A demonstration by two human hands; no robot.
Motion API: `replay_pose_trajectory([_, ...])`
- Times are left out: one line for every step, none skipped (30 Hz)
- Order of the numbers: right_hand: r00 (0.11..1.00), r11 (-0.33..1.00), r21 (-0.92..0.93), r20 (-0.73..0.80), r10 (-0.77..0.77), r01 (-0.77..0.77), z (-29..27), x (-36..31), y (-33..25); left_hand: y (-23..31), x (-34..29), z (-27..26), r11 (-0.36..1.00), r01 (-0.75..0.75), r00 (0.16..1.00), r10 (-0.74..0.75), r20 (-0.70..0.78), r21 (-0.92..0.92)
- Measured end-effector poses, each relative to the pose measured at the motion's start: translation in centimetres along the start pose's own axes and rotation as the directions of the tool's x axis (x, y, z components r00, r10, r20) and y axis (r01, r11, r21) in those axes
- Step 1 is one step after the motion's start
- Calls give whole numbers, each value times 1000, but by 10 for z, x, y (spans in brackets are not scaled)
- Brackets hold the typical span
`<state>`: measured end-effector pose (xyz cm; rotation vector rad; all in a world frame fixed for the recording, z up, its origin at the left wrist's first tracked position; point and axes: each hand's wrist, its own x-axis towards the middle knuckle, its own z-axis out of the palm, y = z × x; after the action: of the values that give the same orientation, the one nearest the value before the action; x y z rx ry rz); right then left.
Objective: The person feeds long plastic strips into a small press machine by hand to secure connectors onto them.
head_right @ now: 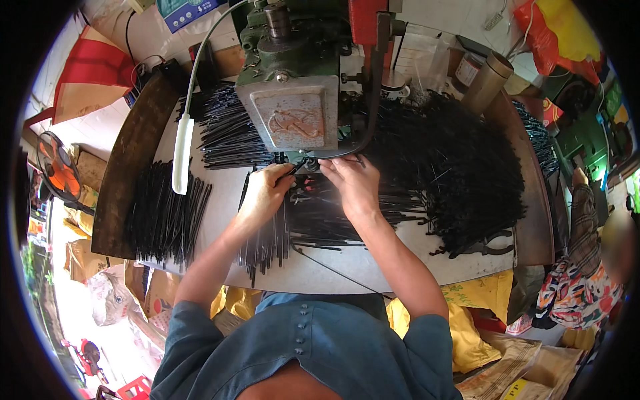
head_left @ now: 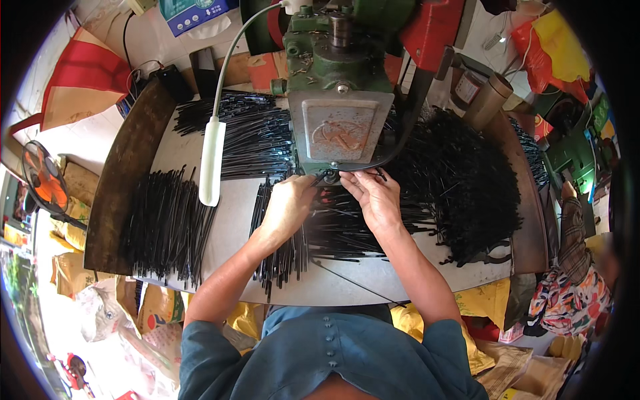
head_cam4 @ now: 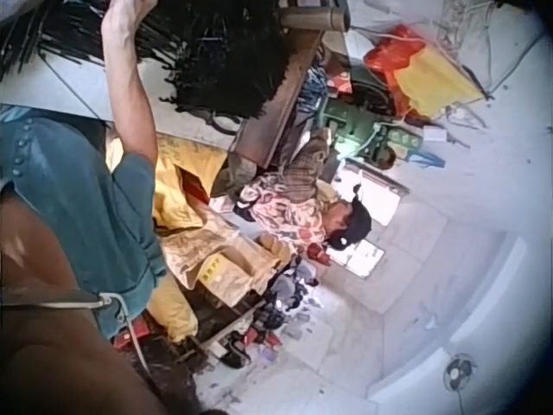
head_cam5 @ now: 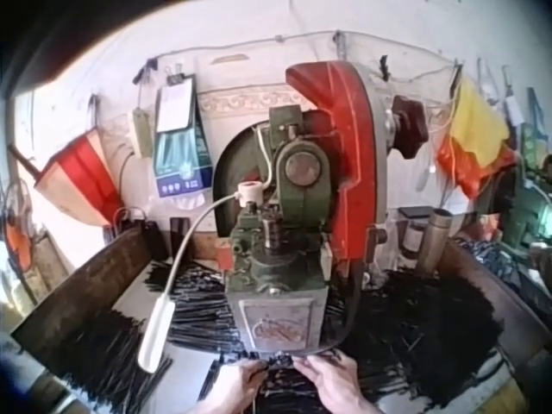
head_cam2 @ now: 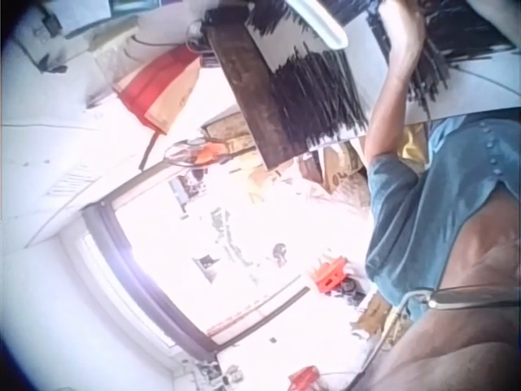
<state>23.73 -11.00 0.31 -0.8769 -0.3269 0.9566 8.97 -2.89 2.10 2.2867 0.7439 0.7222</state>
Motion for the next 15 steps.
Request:
replay_pose_trajectory([1000, 1000, 0, 0, 0, 0, 0, 0, 0, 0, 0, 0, 1000, 11, 1000, -11, 4, 0])
replay_pose_trajectory([1000, 1000, -1, -3, 4, -4, 1, 0, 0, 1, 0, 0, 1000, 23, 1000, -23, 8, 0])
replay_pose_trajectory([1000, 1000, -2, -6, 7, -7, 1, 0, 0, 2, 1, 0, 1000, 23, 1000, -23, 7, 0])
replay_pose_trajectory([1000, 1000, -2, -6, 7, -7, 1, 0, 1, 2, 1, 0, 1000, 24, 1000, -24, 16, 12])
replay_pose_trajectory([1000, 1000, -3, -3, 1, -1, 1, 1, 1, 3, 2, 0, 999, 24, 999, -25, 24, 24])
replay_pose_trajectory([1000, 1000, -4, 0, -5, 5, 1, 1, 2, 3, 2, 0, 999, 24, 999, -24, 23, 24])
replay_pose_trajectory([1000, 1000, -5, 1, -5, 5, 1, 1, 2, 3, 2, 0, 999, 28, 999, -29, 20, 26])
replay_pose_trajectory([1000, 1000, -11, 0, -5, 5, 1, 1, 3, 3, 2, 0, 999, 33, 999, -34, 16, 27])
replay_pose_trajectory([1000, 1000, -17, -2, -4, 4, 1, 2, 3, 3, 2, 0, 999, 33, 999, -33, 16, 26])
replay_pose_trajectory([1000, 1000, -18, -2, -5, 5, 1, 2, 3, 3, 2, 0, 999, 25, 1000, -25, 12, 31])
replay_pose_trajectory([1000, 1000, -19, -2, -8, 8, 1, 2, 3, 2, 2, 1, 999, 17, 1000, -17, 8, 36])
replay_pose_trajectory([1000, 1000, -20, -2, -10, 10, 1, 2, 3, 3, 2, 1, 999, 17, 1000, -18, 7, 36])
replay_pose_trajectory([1000, 1000, -21, -1, -10, 10, 1, 2, 3, 4, 2, 1, 999, 31, 999, -32, 9, 41])
replay_pose_trajectory([1000, 1000, -25, 2, -14, 15, 1, 2, 3, 4, 2, 1, 998, 45, 999, -46, 11, 47])
replay_pose_trajectory([1000, 999, -29, 6, -19, 19, 1, 2, 3, 4, 2, 1, 998, 46, 999, -46, 10, 47])
